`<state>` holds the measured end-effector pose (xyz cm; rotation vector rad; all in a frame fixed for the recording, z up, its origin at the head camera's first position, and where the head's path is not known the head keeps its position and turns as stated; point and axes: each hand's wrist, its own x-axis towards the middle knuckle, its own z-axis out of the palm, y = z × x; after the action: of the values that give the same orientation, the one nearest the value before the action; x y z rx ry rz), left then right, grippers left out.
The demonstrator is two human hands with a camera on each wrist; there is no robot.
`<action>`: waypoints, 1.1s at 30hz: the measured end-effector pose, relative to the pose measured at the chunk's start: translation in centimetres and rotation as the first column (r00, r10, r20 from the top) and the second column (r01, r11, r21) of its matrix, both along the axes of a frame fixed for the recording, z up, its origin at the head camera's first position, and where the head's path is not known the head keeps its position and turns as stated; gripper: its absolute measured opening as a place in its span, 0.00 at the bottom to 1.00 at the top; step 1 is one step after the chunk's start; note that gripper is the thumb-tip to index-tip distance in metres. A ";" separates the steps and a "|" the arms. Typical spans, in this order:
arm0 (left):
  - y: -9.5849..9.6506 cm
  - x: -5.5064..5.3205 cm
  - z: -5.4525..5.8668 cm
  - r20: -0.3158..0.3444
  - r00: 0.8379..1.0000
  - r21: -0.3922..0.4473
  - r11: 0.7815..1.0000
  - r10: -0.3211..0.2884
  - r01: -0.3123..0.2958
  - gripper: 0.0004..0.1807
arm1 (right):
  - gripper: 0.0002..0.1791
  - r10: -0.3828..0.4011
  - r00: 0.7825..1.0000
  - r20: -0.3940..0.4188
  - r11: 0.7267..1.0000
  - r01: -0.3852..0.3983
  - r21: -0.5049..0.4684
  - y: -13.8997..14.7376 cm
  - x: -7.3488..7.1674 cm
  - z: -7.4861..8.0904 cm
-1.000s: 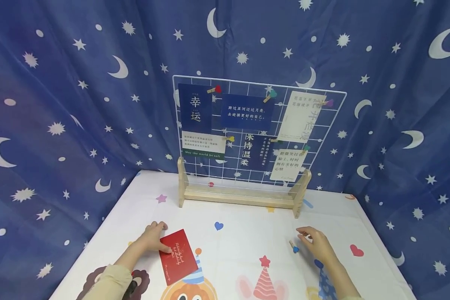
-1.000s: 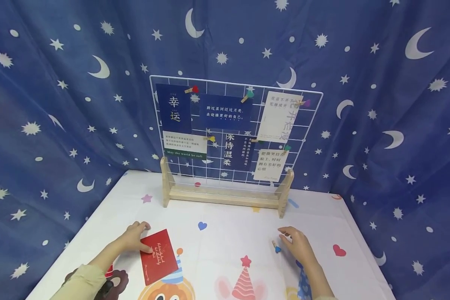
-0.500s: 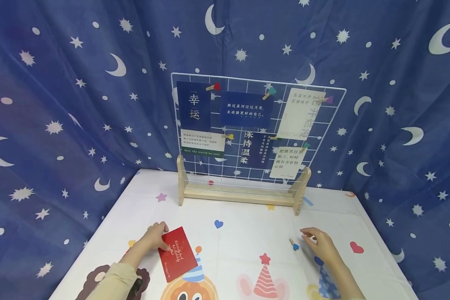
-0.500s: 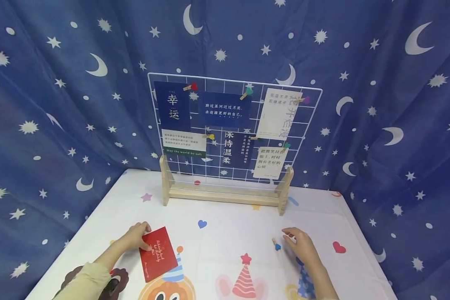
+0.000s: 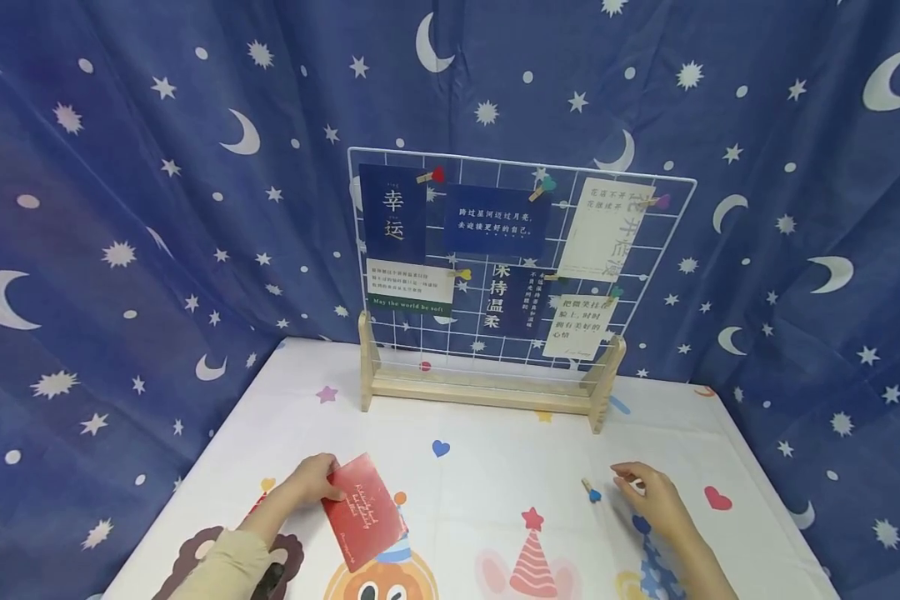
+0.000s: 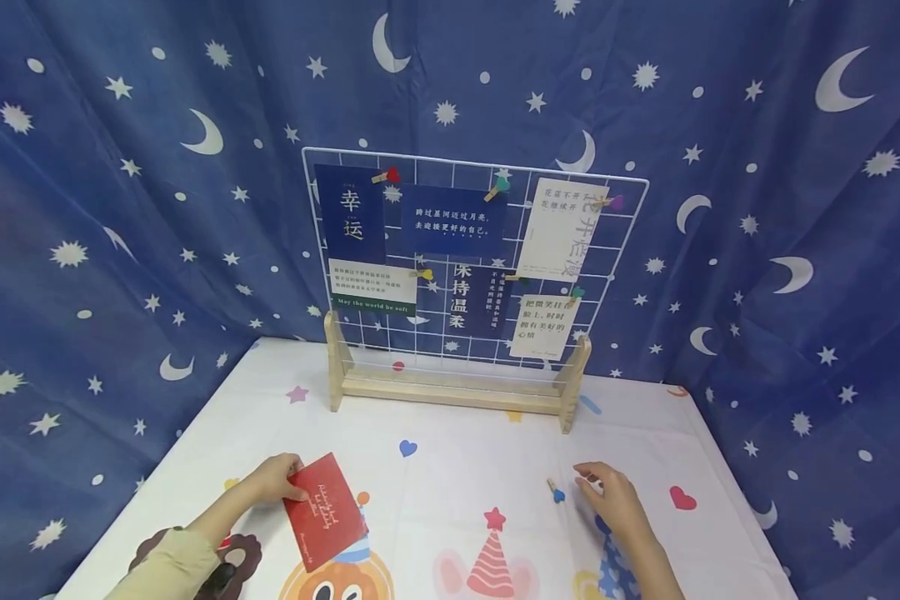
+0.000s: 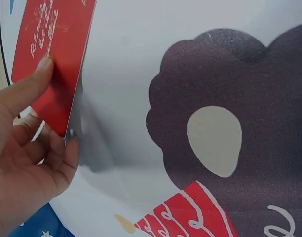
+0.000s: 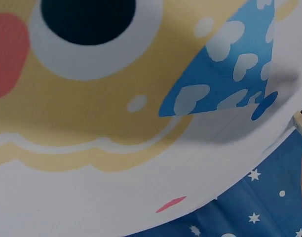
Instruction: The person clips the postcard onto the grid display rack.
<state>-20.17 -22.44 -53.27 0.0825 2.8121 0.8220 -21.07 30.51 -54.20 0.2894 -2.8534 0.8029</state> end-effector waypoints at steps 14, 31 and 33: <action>-0.4 -0.1 1.4 0.133 0.986 0.283 0.957 -0.104 0.063 0.10 | 0.10 -0.055 0.996 0.072 0.998 0.055 -0.008 -0.5 -0.4 -0.4; 0.2 -0.7 2.2 0.135 0.991 0.561 0.825 -0.003 -0.074 0.17 | 0.08 -0.001 0.990 0.143 0.999 0.006 -0.037 -0.8 -0.1 -0.6; 0.7 -0.8 2.3 0.124 0.991 0.578 0.809 0.041 -0.105 0.17 | 0.08 0.016 0.991 0.135 0.998 -0.008 -0.056 -0.8 -0.2 -0.6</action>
<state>-21.02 -21.75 -50.93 0.0215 2.3698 1.6347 -21.25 29.73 -54.78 0.2541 -2.9509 0.9358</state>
